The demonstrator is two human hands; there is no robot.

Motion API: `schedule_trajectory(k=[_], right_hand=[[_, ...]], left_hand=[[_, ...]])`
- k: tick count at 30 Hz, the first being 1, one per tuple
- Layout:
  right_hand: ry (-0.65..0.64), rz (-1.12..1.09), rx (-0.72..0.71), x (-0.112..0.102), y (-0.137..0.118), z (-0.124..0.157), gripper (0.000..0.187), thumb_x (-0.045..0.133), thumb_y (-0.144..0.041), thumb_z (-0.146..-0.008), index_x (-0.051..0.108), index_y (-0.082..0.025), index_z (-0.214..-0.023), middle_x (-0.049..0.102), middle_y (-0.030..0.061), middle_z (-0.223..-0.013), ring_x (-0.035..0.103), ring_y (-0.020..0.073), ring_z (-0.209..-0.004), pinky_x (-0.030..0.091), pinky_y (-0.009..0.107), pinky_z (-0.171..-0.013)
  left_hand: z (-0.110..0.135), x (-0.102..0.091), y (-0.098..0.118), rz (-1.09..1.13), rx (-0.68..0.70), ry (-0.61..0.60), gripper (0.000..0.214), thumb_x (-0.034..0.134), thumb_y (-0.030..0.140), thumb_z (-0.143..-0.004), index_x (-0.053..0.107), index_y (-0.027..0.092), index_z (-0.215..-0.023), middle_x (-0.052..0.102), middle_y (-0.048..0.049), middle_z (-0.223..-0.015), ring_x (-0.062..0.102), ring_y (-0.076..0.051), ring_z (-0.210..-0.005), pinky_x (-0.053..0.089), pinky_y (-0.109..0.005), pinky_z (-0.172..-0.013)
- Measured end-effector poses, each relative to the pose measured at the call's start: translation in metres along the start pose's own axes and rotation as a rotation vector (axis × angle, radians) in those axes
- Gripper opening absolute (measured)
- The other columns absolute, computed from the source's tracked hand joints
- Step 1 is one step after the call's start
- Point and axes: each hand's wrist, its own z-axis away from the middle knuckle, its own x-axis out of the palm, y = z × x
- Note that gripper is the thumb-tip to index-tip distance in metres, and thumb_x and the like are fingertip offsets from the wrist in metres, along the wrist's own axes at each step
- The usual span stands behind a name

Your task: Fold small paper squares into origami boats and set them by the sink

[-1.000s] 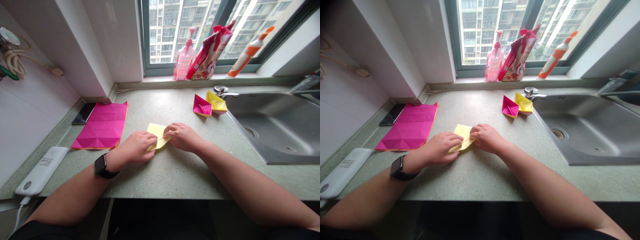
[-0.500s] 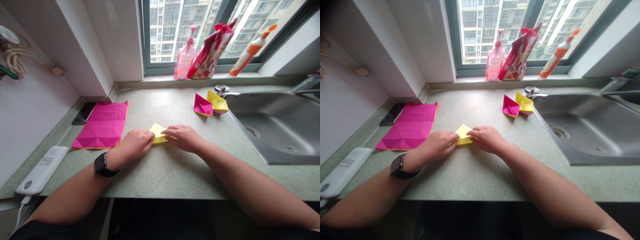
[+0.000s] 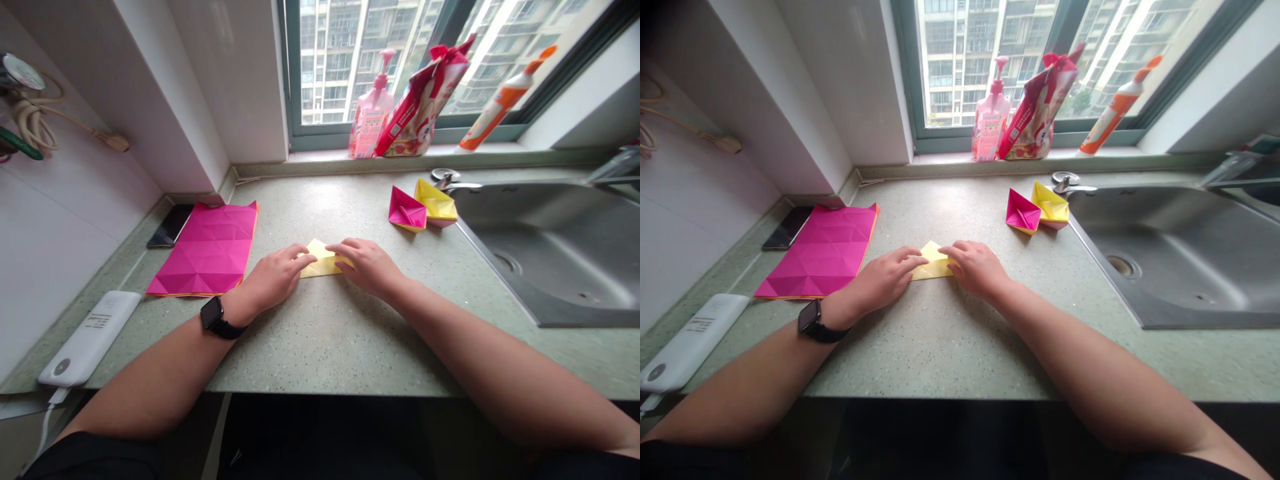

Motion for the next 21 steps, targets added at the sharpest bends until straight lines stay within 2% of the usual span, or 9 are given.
schedule_trajectory(k=[3, 6, 9, 15, 21], right_hand=[[0.038, 0.002, -0.007, 0.0032, -0.0023, -0.0006, 0.031, 0.07, -0.015, -0.097, 0.08, -0.027, -0.123, 0.079, 0.0096, -0.124, 0.07, 0.0294, -0.112, 0.052, 0.046, -0.1], [0.009, -0.008, 0.001, 0.0047, -0.0043, -0.0014, 0.016, 0.072, -0.018, -0.098, 0.082, -0.028, -0.107, 0.079, 0.0078, -0.119, 0.069, 0.029, -0.11, 0.049, 0.046, -0.1], [-0.045, -0.044, 0.019, 0.0062, -0.0056, -0.0033, 0.012, 0.074, -0.021, -0.1, 0.082, -0.029, -0.1, 0.079, 0.0065, -0.114, 0.068, 0.0279, -0.106, 0.047, 0.044, -0.098], [-0.093, -0.082, 0.06, 0.0093, -0.0092, -0.008, 0.005, 0.08, -0.031, -0.099, 0.082, -0.029, -0.103, 0.077, 0.0079, -0.113, 0.067, 0.0295, -0.11, 0.047, 0.044, -0.097], [-0.105, -0.061, 0.134, 0.0093, -0.0079, -0.0071, 0.02, 0.081, -0.042, -0.098, 0.079, -0.029, -0.112, 0.072, 0.0113, -0.123, 0.064, 0.0335, -0.116, 0.05, 0.048, -0.099]], left_hand=[[-0.0004, 0.0009, -0.0011, -0.003, 0.046, 0.019, 0.037, 0.061, 0.005, -0.1, 0.08, 0.025, -0.125, 0.066, -0.012, -0.152, 0.066, -0.03, -0.133, 0.058, -0.05, -0.11], [-0.0005, 0.0017, -0.0027, 0.03, 0.106, -0.026, 0.03, 0.065, 0.008, -0.104, 0.083, 0.028, -0.116, 0.073, -0.0075, -0.143, 0.067, -0.029, -0.128, 0.055, -0.05, -0.111], [-0.0005, 0.0022, -0.0036, 0.057, 0.145, -0.068, 0.028, 0.066, 0.013, -0.107, 0.083, 0.03, -0.122, 0.078, -0.0048, -0.133, 0.069, -0.027, -0.123, 0.055, -0.047, -0.108], [-0.0007, 0.0047, -0.0031, 0.059, 0.15, -0.099, 0.033, 0.064, 0.014, -0.109, 0.081, 0.033, -0.131, 0.08, -0.0038, -0.125, 0.071, -0.023, -0.112, 0.055, -0.042, -0.102], [-0.0002, 0.0036, -0.0021, 0.059, 0.116, -0.122, 0.033, 0.067, 0.013, -0.107, 0.083, 0.033, -0.127, 0.081, -0.0032, -0.126, 0.073, -0.024, -0.11, 0.055, -0.041, -0.1]])
